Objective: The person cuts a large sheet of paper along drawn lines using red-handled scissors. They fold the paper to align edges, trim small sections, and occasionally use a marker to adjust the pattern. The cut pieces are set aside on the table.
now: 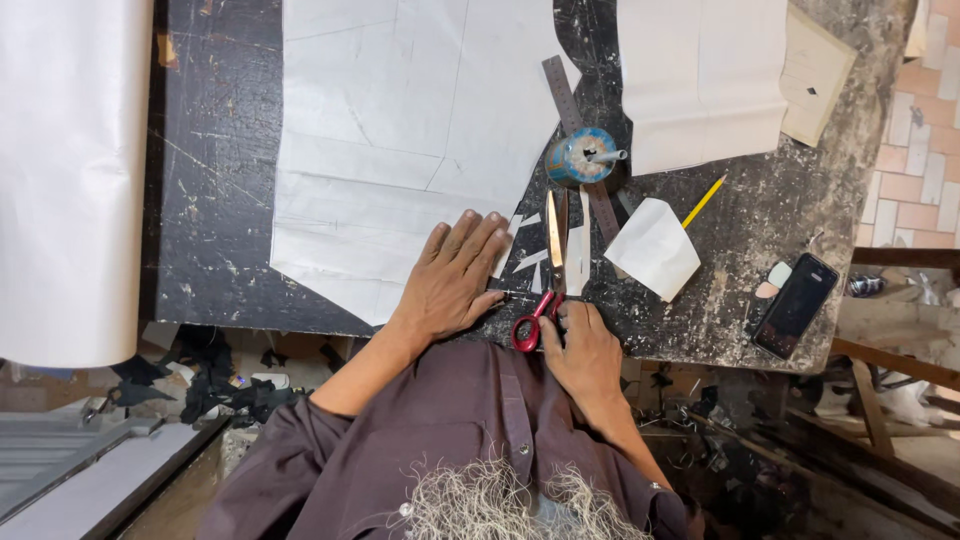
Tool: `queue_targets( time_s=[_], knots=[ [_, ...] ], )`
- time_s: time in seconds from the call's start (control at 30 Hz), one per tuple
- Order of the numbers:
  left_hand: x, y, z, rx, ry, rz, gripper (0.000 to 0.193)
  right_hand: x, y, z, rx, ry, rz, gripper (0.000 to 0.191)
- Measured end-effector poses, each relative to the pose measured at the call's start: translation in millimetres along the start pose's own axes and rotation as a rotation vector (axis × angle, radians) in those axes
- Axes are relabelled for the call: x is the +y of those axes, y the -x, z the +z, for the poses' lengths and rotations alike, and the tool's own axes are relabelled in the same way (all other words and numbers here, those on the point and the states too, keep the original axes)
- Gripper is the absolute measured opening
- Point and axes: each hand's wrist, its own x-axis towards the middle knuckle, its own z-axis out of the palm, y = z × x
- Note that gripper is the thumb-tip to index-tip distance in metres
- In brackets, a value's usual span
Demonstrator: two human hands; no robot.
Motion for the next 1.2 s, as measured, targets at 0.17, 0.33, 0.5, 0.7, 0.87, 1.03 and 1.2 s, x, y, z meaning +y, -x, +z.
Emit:
queue_targets(
  time_s=[0.17,0.33,0.5,0.7,0.87,1.03,1.2],
  knots=[
    [9,-14,-1,0.015,-0.027,0.0,0.082,7,-5,-6,-0.037,-0.033,-0.092,0.054],
    [-15,-11,-31,0.18,0.232,-0.111,0.075,-2,-13,-23,-0.122,-0.021,-0.011,0.05],
    [-71,8,-96,0.377,-0.213,-0.685,0.079,-26,-34,-19,-0.044,-0.408,-0.042,0.032],
    [-84,9,-121,0.345,0.058,-0.789,0.089,-70,-80,-4,0.072,-0.046,-0.138,0.036],
    [-104,13,-133,0.128,0.217,-0.882,0.059,-87,-87,-6,0.163,-0.088,-0.161,0.048],
    [-128,34,-144,0.295,0.943,-0.826,0.032,-87,-93,-6,0.016,-0.704,0.082,0.063],
    [-141,45,-153,0.396,1.359,-0.802,0.029,-94,-99,3,-0.027,-1.124,0.022,0.079]
  ],
)
